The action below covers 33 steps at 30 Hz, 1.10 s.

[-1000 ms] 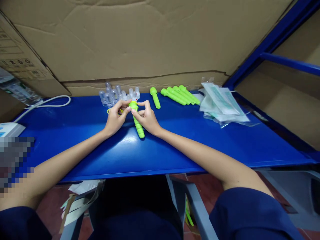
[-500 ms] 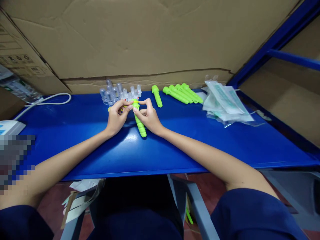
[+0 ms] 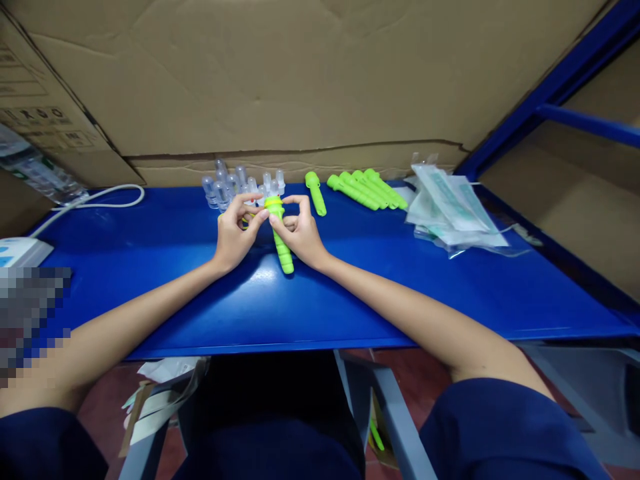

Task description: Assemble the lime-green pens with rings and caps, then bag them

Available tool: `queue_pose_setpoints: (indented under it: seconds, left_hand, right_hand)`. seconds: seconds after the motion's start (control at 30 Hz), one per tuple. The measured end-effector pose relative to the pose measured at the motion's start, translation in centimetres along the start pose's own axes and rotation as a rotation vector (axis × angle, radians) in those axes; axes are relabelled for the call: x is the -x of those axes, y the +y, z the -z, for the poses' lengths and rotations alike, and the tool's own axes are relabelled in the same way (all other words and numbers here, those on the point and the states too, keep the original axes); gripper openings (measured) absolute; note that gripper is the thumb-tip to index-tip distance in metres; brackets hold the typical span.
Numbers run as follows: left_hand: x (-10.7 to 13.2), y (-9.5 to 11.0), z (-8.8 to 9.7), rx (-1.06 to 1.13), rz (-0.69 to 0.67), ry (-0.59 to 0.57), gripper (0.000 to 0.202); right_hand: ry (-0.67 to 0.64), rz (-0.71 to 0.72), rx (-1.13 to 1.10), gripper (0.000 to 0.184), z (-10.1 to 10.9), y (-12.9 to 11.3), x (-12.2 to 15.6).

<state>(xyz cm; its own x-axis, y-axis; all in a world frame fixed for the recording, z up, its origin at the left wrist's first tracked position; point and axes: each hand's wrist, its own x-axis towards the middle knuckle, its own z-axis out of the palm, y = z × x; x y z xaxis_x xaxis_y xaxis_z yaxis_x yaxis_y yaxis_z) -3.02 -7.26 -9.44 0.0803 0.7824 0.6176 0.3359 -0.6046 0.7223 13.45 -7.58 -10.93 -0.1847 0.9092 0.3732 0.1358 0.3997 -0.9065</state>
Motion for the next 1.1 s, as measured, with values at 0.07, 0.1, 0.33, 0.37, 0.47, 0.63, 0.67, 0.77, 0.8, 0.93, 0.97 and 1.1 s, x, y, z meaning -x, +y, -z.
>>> queue_pose_setpoints:
  seconds: [0.07, 0.1, 0.33, 0.37, 0.47, 0.63, 0.67, 0.77, 0.8, 0.93, 0.97, 1.1]
  left_hand:
    - [0.0, -0.3, -0.1, 0.014, 0.023, 0.003, 0.028]
    - [0.0, -0.5, -0.2, 0.02, 0.024, -0.002, 0.027]
    - [-0.2, -0.8, -0.2, 0.005, 0.029, -0.024, 0.028]
    - [-0.2, -0.8, -0.2, 0.002, 0.03, -0.032, 0.029]
    - [-0.2, -0.9, -0.2, -0.01, 0.013, -0.065, 0.029]
    - [-0.2, -1.1, -0.3, -0.023, 0.006, -0.102, 0.031]
    - [-0.2, -1.1, -0.3, -0.019, 0.011, -0.11, 0.031]
    - [-0.2, -0.9, -0.2, -0.007, 0.012, -0.111, 0.028]
    - [-0.2, -0.8, -0.2, -0.007, 0.007, -0.095, 0.026]
    - [-0.2, -0.6, 0.0, -0.011, -0.036, -0.03, 0.024]
    - [-0.2, -0.5, 0.0, -0.006, -0.045, -0.029, 0.023]
    - [-0.4, -0.5, 0.2, 0.028, -0.06, -0.044, 0.02]
  right_hand:
    - [0.048, -0.004, -0.001, 0.07, 0.0, 0.0, -0.2]
    - [0.058, -0.005, 0.003, 0.072, 0.0, 0.0, -0.3]
    - [0.058, -0.02, 0.014, 0.073, 0.1, 0.2, -0.6]
    - [0.061, -0.022, 0.008, 0.073, 0.1, 0.2, -0.5]
    - [0.058, -0.028, -0.011, 0.067, 0.1, 0.0, -0.5]
    - [0.048, -0.03, -0.04, 0.062, 0.0, -0.3, -0.5]
    - [0.05, -0.029, -0.045, 0.063, -0.1, -0.3, -0.4]
    - [0.06, -0.018, -0.072, 0.068, -0.2, -0.5, -0.3]
    - [0.063, -0.011, -0.08, 0.07, -0.2, -0.7, -0.2]
    - [0.041, 0.011, -0.067, 0.067, -0.2, -1.1, 0.1]
    - [0.035, 0.014, -0.06, 0.065, -0.2, -1.2, 0.1]
    - [0.013, 0.008, -0.063, 0.066, -0.2, -1.1, 0.1]
